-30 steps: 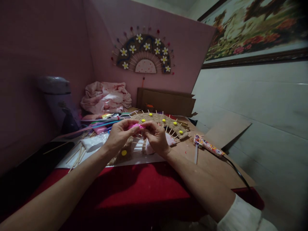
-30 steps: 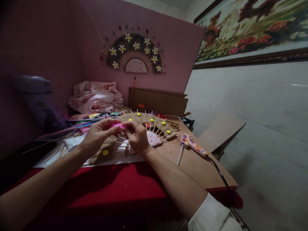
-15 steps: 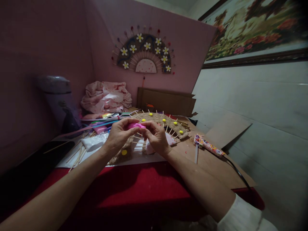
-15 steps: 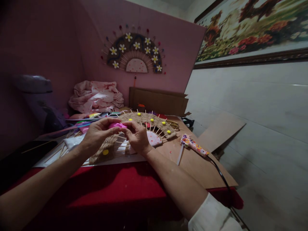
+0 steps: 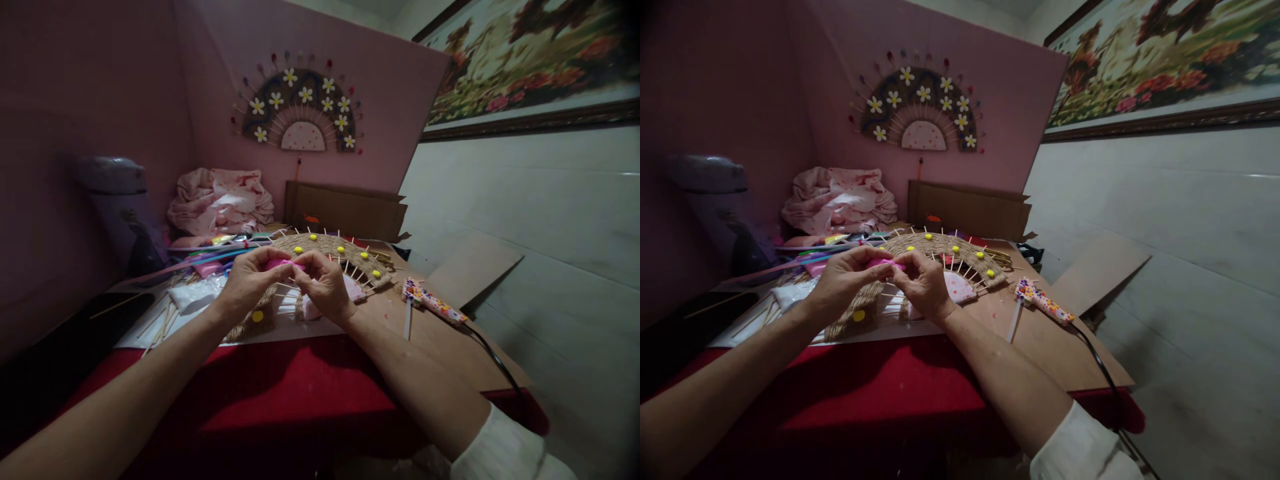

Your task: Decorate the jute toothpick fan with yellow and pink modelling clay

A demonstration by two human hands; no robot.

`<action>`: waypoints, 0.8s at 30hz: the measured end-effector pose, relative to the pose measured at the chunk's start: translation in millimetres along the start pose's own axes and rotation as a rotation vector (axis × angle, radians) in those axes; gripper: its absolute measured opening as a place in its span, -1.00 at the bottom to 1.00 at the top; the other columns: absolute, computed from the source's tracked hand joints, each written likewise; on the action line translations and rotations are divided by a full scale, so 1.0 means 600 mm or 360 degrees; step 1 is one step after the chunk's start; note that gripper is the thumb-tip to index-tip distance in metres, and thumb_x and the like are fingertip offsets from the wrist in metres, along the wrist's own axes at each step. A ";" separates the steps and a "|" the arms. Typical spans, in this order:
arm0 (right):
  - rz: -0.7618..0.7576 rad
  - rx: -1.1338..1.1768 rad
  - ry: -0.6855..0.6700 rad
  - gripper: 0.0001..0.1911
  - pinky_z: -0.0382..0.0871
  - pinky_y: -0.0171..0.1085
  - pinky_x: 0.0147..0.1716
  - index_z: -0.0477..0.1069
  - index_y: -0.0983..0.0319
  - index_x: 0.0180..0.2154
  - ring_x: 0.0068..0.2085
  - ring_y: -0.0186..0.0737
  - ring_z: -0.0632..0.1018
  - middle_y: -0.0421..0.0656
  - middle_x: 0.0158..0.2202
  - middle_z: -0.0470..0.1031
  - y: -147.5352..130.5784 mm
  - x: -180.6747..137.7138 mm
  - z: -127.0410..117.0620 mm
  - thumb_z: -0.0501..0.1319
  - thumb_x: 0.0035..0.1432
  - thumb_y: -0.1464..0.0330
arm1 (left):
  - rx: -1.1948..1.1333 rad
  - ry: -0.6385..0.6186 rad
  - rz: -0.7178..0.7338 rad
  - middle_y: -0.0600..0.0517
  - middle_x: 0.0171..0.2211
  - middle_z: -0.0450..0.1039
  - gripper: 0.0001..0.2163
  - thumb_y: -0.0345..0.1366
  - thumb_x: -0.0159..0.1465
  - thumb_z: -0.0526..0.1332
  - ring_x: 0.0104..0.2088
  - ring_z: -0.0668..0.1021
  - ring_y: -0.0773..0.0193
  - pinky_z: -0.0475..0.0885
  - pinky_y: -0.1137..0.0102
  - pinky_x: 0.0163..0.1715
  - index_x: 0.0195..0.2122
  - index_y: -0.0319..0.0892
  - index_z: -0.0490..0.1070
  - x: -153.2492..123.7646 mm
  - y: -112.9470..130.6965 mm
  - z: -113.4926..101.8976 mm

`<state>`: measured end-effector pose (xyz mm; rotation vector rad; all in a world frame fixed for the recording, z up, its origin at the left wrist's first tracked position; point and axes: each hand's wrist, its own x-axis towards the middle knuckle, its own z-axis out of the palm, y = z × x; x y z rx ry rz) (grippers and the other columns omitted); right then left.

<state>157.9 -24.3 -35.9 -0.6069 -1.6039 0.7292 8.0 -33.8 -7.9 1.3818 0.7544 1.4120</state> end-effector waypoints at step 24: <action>-0.0224 -0.0399 0.0004 -0.84 0.49 -0.20 -0.25 0.51 0.18 -0.19 -0.24 -0.23 0.54 -0.12 -0.24 0.54 0.011 -0.004 -0.007 0.31 0.16 0.30 | -0.0165 0.0058 -0.0047 -0.01 -0.47 0.58 -0.74 -0.23 -0.02 0.48 -0.48 0.56 0.35 0.39 0.48 -0.46 -0.38 -0.26 0.54 0.003 -0.005 -0.010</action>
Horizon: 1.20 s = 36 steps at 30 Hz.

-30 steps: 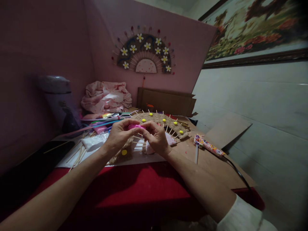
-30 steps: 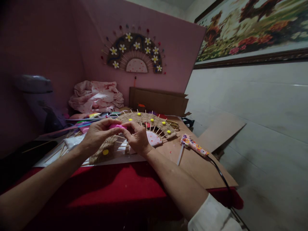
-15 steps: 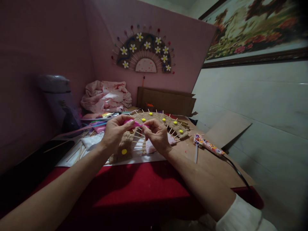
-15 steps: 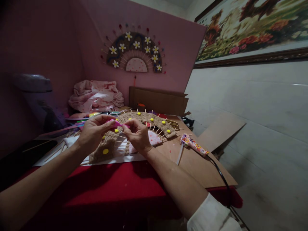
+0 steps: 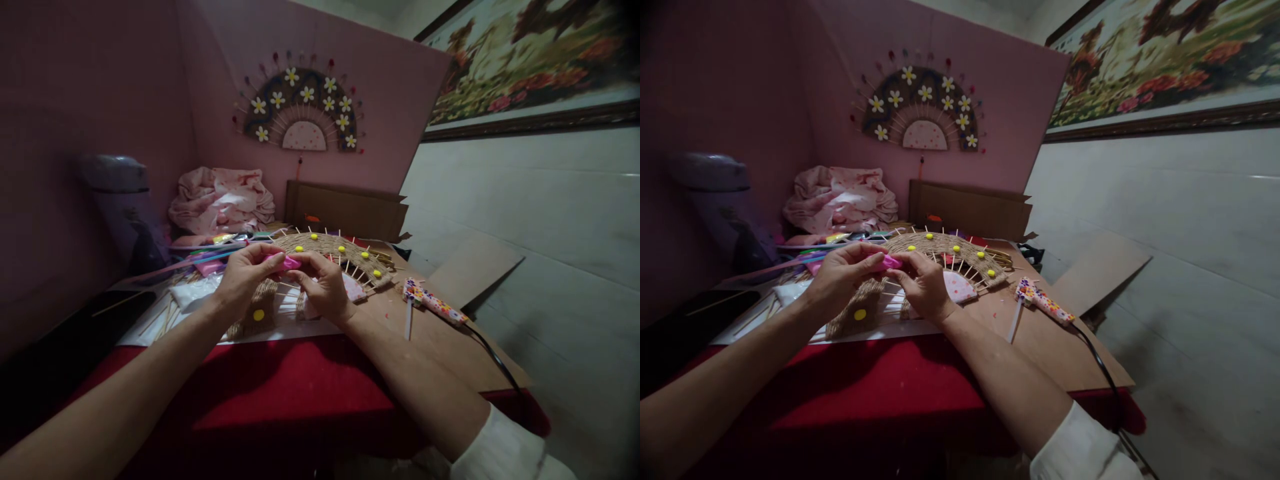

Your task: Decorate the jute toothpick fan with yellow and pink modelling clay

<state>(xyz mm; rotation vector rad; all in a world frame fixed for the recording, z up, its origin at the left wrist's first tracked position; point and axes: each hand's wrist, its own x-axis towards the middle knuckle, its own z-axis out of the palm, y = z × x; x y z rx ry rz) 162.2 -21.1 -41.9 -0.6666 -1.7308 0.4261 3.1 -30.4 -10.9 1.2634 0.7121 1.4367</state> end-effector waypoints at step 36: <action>0.0096 0.0075 0.0047 -0.83 0.44 -0.27 -0.37 0.48 0.21 -0.31 -0.40 -0.30 0.52 -0.18 -0.41 0.53 -0.010 -0.002 0.000 0.32 0.15 0.24 | 0.0181 0.0043 0.0104 0.06 -0.53 0.44 -0.76 -0.15 0.05 0.40 -0.54 0.41 0.42 0.27 0.48 -0.53 -0.45 -0.25 0.53 0.001 0.005 0.002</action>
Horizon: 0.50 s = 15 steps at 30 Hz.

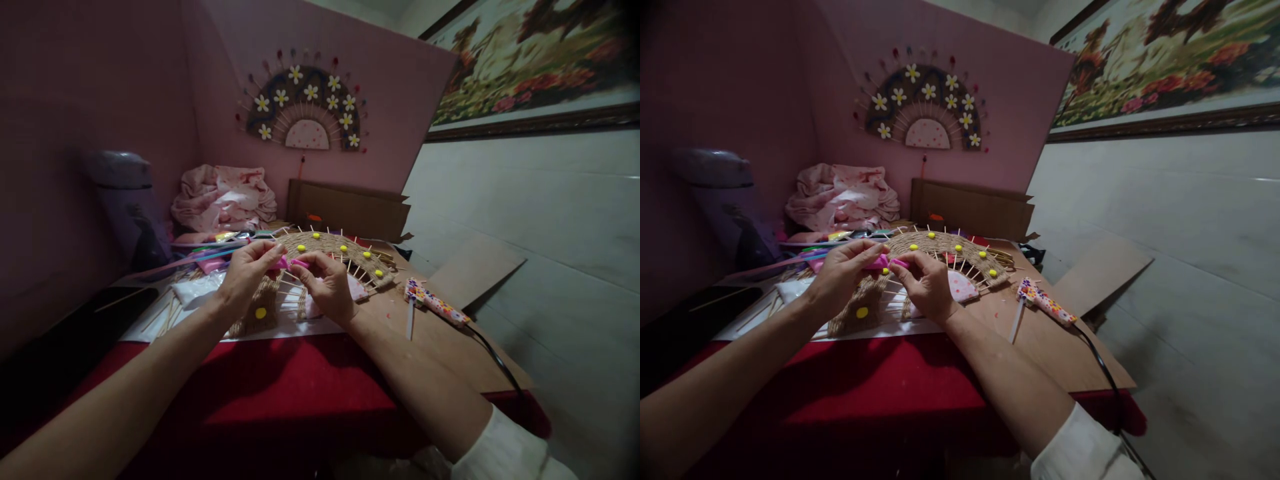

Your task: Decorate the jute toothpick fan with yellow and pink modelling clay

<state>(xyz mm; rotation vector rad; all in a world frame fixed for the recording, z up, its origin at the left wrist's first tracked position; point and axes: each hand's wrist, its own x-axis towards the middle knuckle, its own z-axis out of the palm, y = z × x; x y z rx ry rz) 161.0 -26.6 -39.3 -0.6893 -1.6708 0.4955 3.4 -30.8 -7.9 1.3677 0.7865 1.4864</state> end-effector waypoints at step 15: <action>-0.0046 -0.0121 0.0006 -0.89 0.40 -0.27 -0.40 0.48 0.20 -0.28 -0.43 -0.32 0.47 -0.18 -0.40 0.52 0.003 -0.001 -0.003 0.26 0.20 0.29 | 0.0217 -0.0205 -0.0096 0.05 -0.59 0.41 -0.67 -0.03 0.02 0.41 -0.58 0.35 0.40 0.22 0.46 -0.56 -0.55 -0.22 0.47 -0.003 0.001 0.000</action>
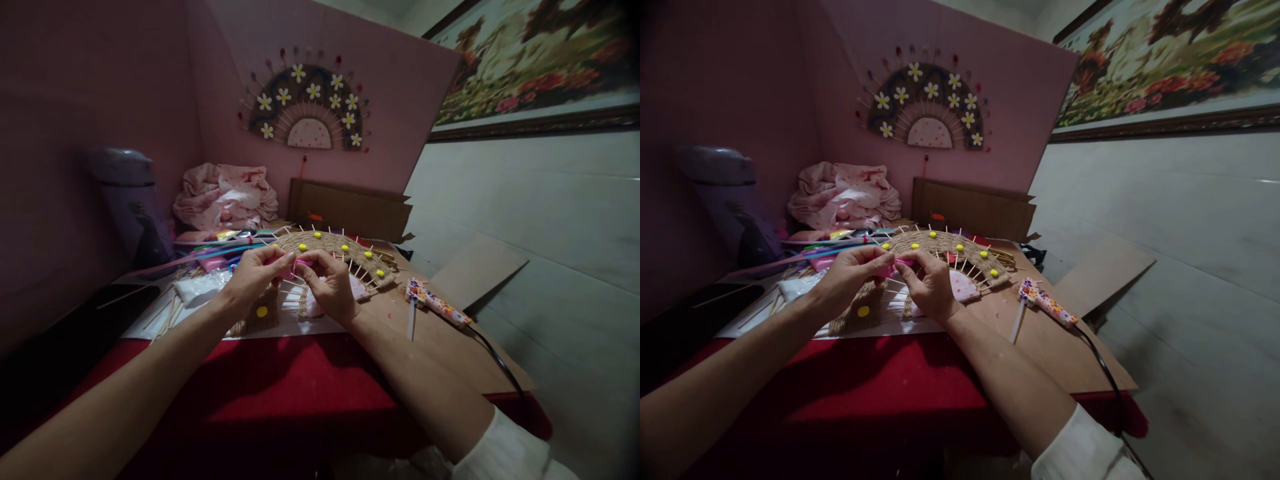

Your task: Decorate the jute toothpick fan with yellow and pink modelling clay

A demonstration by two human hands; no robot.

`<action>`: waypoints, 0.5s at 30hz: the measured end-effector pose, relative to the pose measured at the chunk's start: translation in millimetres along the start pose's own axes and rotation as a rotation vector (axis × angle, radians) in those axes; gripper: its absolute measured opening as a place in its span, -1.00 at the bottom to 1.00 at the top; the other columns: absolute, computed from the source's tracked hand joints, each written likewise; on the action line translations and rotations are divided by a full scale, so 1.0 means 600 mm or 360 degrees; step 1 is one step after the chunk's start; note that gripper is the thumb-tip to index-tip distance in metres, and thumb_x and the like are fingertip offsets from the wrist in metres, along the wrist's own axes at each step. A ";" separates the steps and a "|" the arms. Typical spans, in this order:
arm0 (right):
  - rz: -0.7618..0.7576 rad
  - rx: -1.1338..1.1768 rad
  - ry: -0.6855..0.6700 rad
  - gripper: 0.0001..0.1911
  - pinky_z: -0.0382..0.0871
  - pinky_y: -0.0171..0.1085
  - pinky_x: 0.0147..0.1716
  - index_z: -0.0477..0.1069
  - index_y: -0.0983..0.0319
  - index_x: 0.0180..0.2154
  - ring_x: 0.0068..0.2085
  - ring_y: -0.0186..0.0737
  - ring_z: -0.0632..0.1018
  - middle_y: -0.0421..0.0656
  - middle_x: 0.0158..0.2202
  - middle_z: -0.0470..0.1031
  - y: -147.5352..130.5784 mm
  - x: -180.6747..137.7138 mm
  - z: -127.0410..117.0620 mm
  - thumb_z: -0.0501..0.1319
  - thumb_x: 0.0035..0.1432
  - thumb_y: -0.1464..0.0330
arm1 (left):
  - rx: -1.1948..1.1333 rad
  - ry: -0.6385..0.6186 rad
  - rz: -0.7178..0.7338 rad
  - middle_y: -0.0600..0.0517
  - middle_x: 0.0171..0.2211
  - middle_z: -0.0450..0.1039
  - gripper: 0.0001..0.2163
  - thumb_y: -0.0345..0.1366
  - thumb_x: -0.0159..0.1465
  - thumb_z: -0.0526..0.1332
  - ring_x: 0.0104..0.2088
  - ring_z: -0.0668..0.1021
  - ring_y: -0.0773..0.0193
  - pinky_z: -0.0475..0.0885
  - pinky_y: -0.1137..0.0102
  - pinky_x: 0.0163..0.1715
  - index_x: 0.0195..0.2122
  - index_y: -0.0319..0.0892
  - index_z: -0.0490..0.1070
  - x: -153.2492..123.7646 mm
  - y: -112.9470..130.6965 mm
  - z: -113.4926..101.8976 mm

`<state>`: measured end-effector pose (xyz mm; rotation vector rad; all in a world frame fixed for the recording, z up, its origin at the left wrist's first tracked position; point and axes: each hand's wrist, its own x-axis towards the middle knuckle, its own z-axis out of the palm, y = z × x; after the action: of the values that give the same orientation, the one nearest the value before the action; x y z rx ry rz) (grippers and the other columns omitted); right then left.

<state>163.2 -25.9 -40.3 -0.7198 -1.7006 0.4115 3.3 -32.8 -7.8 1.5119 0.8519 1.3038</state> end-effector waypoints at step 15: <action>-0.0301 -0.0065 -0.0205 -0.88 0.38 -0.31 -0.44 0.48 0.22 -0.20 -0.32 -0.28 0.48 -0.11 -0.29 0.49 -0.011 0.002 -0.003 0.19 0.23 0.42 | 0.0022 0.0016 -0.0059 0.08 -0.52 0.41 -0.67 -0.11 -0.02 0.44 -0.53 0.37 0.44 0.23 0.49 -0.51 -0.40 -0.28 0.49 -0.001 0.002 0.002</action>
<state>163.1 -30.0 -34.9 -0.5656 -1.8846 0.2964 4.2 -33.9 -7.1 1.4945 0.8928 1.2816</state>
